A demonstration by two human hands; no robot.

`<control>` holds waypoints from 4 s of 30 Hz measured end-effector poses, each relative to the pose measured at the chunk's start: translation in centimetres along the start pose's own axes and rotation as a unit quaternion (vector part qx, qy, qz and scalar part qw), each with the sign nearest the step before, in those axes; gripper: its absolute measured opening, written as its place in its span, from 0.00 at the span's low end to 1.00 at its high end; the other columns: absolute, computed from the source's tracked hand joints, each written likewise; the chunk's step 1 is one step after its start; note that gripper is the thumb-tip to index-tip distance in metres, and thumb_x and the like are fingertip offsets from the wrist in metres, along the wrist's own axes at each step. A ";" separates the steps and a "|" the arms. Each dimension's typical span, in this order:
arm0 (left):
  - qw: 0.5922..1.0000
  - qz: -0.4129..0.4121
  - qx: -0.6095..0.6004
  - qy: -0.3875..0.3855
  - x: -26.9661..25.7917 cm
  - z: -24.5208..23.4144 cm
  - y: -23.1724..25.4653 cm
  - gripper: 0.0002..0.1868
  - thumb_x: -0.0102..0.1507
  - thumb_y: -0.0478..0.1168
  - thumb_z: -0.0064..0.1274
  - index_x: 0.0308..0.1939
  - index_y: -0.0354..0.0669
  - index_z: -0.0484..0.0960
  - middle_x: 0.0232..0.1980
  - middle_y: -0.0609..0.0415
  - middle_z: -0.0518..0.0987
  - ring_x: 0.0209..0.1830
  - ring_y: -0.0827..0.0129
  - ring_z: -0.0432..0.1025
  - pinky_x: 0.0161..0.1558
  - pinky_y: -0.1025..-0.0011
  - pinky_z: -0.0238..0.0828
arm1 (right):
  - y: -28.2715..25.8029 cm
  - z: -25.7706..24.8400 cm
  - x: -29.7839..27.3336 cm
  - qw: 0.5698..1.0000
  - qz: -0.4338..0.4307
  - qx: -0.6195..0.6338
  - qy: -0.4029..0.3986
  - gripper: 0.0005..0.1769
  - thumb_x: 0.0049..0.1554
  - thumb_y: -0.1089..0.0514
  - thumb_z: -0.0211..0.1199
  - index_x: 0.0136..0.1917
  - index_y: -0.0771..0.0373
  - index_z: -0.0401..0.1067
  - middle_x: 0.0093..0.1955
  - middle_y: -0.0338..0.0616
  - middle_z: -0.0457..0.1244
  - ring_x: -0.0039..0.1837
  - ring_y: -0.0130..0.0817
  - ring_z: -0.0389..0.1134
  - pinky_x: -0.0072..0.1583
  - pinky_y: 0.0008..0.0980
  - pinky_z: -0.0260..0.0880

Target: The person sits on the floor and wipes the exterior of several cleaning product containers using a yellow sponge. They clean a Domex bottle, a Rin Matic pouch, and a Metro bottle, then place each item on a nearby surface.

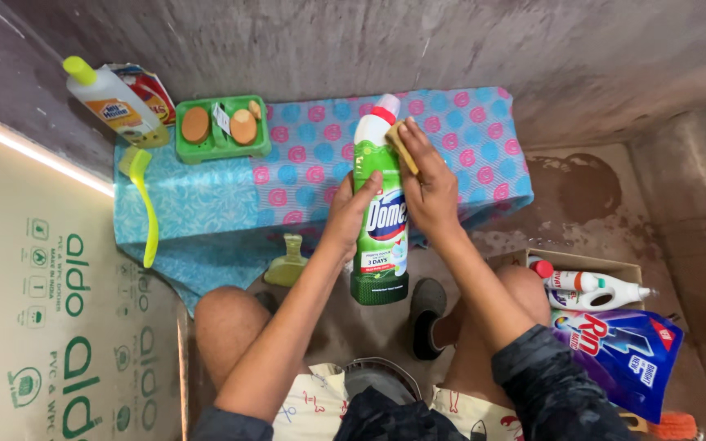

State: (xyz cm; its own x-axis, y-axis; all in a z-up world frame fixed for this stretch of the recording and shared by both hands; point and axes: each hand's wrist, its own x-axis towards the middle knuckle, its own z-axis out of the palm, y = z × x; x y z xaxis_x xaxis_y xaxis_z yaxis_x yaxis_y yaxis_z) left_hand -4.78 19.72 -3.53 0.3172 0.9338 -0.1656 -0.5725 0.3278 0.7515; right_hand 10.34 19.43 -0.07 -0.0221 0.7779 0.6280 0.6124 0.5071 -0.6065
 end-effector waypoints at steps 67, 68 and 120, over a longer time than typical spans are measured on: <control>0.971 -0.030 0.032 -0.236 -2.4 -2.8 2.9 0.32 0.66 0.50 0.57 0.68 0.34 0.69 0.55 0.51 0.79 0.51 0.70 0.76 0.53 0.70 0.75 | -9.7 -11.0 14.4 0.855 0.206 0.021 -0.476 0.26 0.55 0.55 0.67 0.67 0.58 0.73 0.50 0.36 0.72 0.46 0.23 0.70 0.49 0.27 0.74; 0.971 -0.036 0.021 -0.237 -2.5 -2.8 2.8 0.33 0.66 0.50 0.57 0.68 0.34 0.69 0.55 0.50 0.79 0.51 0.70 0.76 0.53 0.70 0.75 | -9.3 -11.1 14.7 0.845 0.217 0.018 -0.489 0.27 0.54 0.55 0.68 0.67 0.57 0.73 0.50 0.35 0.72 0.46 0.22 0.70 0.49 0.27 0.74; 0.977 0.063 -0.159 -0.126 2.3 0.3 5.7 0.32 0.69 0.62 0.49 0.59 0.35 0.76 0.47 0.49 0.83 0.43 0.67 0.80 0.46 0.67 0.81 | -6.8 -6.3 -6.9 0.990 0.070 0.061 -0.105 0.36 0.52 0.81 0.47 0.69 0.60 0.72 0.76 0.55 0.61 0.76 0.44 0.65 0.75 0.34 0.61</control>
State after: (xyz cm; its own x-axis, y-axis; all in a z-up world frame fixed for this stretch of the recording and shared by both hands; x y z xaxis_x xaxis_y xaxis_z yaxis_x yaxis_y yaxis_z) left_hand -7.14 23.67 0.56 0.3823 0.9176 0.1087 -0.8128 0.2779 0.5119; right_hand 11.27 8.31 2.81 -0.1157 0.8970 0.4266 0.5221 0.4203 -0.7421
